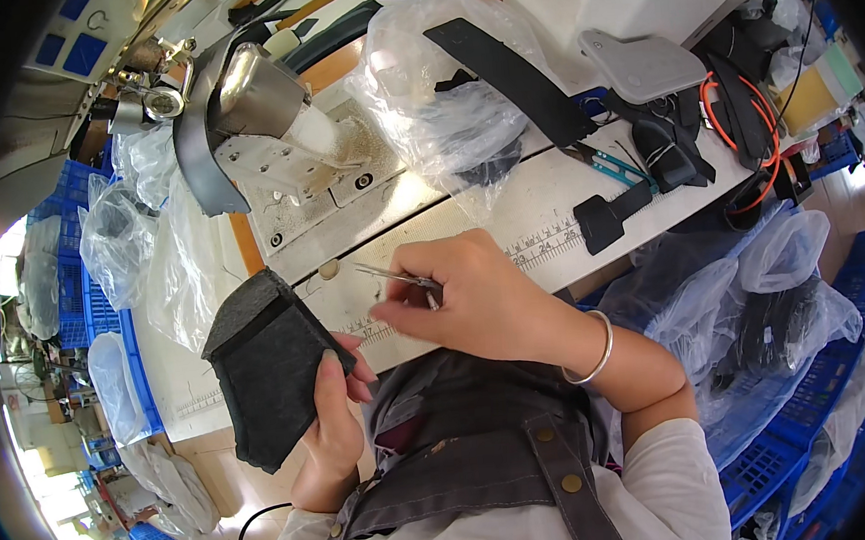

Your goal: Preparing and sewing a leather shoe component using an industrial sewing machine.

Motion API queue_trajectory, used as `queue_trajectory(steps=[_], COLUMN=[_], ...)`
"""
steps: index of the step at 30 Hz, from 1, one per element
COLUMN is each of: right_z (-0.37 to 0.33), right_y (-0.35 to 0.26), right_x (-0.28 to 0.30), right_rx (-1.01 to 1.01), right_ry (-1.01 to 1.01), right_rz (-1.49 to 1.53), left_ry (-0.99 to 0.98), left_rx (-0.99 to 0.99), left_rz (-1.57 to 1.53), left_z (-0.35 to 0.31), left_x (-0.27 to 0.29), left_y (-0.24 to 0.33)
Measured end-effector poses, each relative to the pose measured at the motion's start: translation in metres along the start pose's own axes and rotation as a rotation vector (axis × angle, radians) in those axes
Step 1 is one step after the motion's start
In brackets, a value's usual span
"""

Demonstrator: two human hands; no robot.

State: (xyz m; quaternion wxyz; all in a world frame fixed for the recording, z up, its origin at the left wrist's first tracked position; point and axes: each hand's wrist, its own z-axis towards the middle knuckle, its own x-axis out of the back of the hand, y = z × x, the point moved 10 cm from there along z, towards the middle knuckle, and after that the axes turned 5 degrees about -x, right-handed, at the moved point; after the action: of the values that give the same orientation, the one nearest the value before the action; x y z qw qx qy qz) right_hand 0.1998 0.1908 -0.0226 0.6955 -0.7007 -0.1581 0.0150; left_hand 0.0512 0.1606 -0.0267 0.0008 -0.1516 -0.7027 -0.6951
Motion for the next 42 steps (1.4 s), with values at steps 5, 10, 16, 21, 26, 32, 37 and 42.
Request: queue_trajectory(steps=[5, 10, 16, 21, 26, 32, 37, 42], right_z=[-0.014, -0.018, -0.012, -0.013, -0.012, -0.017, -0.029, -0.028], right_y=[-0.025, -0.038, -0.037, -0.037, -0.029, -0.034, -0.049, -0.049], right_x=[0.024, -0.006, -0.02, -0.022, -0.016, -0.007, -0.013, -0.021], right_rx=[0.25, 0.251, 0.321, 0.335, 0.284, 0.292, 0.481, 0.433], right_ry=[0.371, 0.104, 0.001, 0.035, 0.054, 0.121, 0.156, 0.051], right_rz=[-0.236, -0.047, -0.052, -0.086, -0.024, -0.095, -0.233, -0.288], left_ry=[0.006, 0.071, -0.039, -0.013, -0.006, 0.132, 0.008, -0.036], left_rx=[-0.029, -0.179, -0.213, -0.427, -0.258, -0.121, -0.33, -0.648], left_rz=[-0.006, 0.271, 0.243, 0.263, 0.282, 0.138, 0.275, 0.607], left_z=[0.0, -0.004, -0.005, -0.005, -0.005, -0.005, 0.002, -0.012], left_x=[0.002, 0.006, -0.005, -0.007, -0.006, 0.006, -0.01, -0.019], left_y=[-0.008, 0.01, 0.003, 0.022, 0.015, 0.004, 0.04, 0.043])
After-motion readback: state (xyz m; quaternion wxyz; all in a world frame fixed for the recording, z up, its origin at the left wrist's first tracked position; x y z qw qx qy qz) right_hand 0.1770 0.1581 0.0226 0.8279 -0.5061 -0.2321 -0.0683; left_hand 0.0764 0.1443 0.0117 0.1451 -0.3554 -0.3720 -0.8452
